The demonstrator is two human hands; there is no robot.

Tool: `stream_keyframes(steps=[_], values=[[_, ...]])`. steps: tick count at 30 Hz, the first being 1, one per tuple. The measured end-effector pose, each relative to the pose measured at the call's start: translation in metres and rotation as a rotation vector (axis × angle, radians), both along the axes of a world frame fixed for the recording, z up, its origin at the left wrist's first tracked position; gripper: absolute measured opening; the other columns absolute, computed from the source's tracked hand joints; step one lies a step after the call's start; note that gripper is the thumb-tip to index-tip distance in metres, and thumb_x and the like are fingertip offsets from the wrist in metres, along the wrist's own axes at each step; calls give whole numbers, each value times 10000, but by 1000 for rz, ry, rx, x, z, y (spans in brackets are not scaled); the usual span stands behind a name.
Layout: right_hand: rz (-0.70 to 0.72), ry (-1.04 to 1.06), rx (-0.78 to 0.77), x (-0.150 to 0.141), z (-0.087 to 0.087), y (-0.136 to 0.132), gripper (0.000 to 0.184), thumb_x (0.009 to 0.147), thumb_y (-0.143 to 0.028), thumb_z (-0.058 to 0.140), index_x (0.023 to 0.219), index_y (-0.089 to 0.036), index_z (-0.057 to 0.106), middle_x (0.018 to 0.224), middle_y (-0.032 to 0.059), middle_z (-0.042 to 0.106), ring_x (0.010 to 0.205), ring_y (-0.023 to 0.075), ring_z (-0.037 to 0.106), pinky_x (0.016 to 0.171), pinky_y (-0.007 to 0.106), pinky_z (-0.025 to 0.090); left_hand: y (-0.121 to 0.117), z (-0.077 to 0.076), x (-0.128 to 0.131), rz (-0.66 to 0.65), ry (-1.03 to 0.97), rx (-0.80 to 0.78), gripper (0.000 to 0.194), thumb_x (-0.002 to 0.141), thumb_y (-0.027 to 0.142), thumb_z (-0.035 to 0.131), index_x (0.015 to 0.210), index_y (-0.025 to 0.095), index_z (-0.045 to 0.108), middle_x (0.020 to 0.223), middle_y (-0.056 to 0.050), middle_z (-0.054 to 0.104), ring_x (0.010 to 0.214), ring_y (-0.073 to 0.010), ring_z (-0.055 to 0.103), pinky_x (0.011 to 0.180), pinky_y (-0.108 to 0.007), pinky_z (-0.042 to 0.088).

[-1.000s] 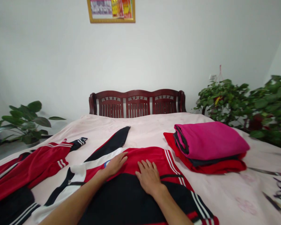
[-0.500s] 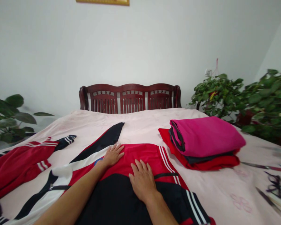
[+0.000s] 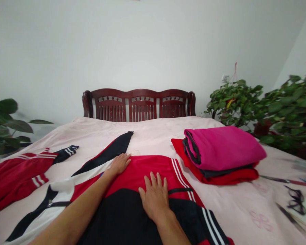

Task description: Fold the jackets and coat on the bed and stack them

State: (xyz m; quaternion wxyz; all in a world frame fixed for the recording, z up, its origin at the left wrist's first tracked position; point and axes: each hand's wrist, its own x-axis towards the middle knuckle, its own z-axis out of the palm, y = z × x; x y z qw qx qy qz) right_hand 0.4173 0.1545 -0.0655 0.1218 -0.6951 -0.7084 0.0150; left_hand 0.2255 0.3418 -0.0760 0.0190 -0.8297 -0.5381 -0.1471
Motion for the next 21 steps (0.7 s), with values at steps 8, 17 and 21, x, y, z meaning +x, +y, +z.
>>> stream_keyframes(steps=[8,17,21], values=[[45,22,208,0,10,-2,390,989,-377,377,1211,-249,672,1419,90,549,1314,270,453,1111,447,308,-31,11,0,-197,-62,76,420,1014,367,324,1262,230,633,1300,-72,639,1195,-203,568,1087,-340,403],[101,11,190,-4,7,1,355,980,-353,417,1243,-242,627,1232,73,626,1110,259,533,958,421,411,-25,-5,-1,-212,13,-11,566,985,497,376,1450,192,484,1525,-129,462,1383,-287,441,1154,-451,325],[110,20,186,-4,8,1,350,977,-336,416,1241,-243,626,1231,67,626,1110,255,530,963,416,408,-22,-9,-1,-200,19,-32,597,989,518,353,1477,187,445,1558,-142,414,1428,-292,386,1169,-460,296]])
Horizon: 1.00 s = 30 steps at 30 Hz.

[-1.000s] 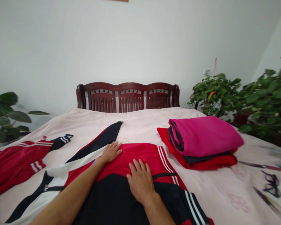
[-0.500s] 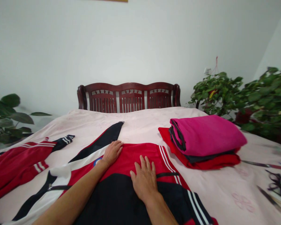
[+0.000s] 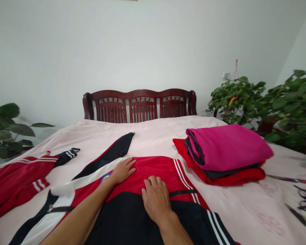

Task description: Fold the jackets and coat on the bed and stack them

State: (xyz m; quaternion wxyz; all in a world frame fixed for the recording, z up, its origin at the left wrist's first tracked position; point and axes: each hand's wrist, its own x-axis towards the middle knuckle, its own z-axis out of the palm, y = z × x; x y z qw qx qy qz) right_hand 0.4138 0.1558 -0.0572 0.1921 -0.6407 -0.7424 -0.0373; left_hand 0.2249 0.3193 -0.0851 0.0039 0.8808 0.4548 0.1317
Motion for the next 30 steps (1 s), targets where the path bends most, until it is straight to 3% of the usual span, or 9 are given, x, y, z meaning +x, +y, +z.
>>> stream_keyframes(steps=[30], values=[[7,9,13,3,0,1,326,954,-263,426,1194,-263,646,1187,61,641,1071,244,538,927,376,408,6,-6,-2,18,-33,9,615,982,549,356,1473,194,457,1550,-143,428,1446,-292,359,1181,-471,270]])
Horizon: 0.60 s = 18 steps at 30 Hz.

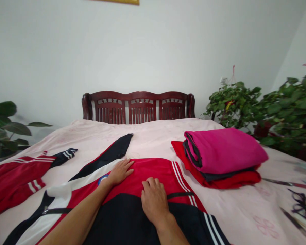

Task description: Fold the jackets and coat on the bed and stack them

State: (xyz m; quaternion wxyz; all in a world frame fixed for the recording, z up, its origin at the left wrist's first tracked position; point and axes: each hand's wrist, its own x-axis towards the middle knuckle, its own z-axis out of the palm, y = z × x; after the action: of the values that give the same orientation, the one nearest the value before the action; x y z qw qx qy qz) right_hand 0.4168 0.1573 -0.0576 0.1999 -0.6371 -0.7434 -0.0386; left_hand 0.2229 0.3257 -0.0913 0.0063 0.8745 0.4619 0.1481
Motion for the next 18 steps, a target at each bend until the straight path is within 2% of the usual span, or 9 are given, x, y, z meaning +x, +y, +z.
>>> stream_keyframes(steps=[6,14,18], values=[[-15,26,-18,1,2,-1,331,945,-254,429,1191,-264,650,1184,55,652,1074,244,548,931,380,401,2,-1,-1,-1,-1,-3,618,978,551,361,1471,192,463,1549,-140,431,1443,-296,364,1185,-460,267],[-108,26,-105,1,7,4,336,924,-255,466,1204,-280,650,1206,56,652,1104,240,547,982,411,358,5,-1,-3,-13,-4,-8,610,977,541,378,1471,193,466,1542,-137,442,1437,-299,377,1182,-456,283],[-100,38,-94,1,6,4,336,926,-249,468,1208,-275,648,1202,52,649,1104,237,541,982,410,349,5,-1,-3,-21,5,-9,611,982,531,374,1476,181,460,1548,-147,429,1445,-300,364,1185,-462,281]])
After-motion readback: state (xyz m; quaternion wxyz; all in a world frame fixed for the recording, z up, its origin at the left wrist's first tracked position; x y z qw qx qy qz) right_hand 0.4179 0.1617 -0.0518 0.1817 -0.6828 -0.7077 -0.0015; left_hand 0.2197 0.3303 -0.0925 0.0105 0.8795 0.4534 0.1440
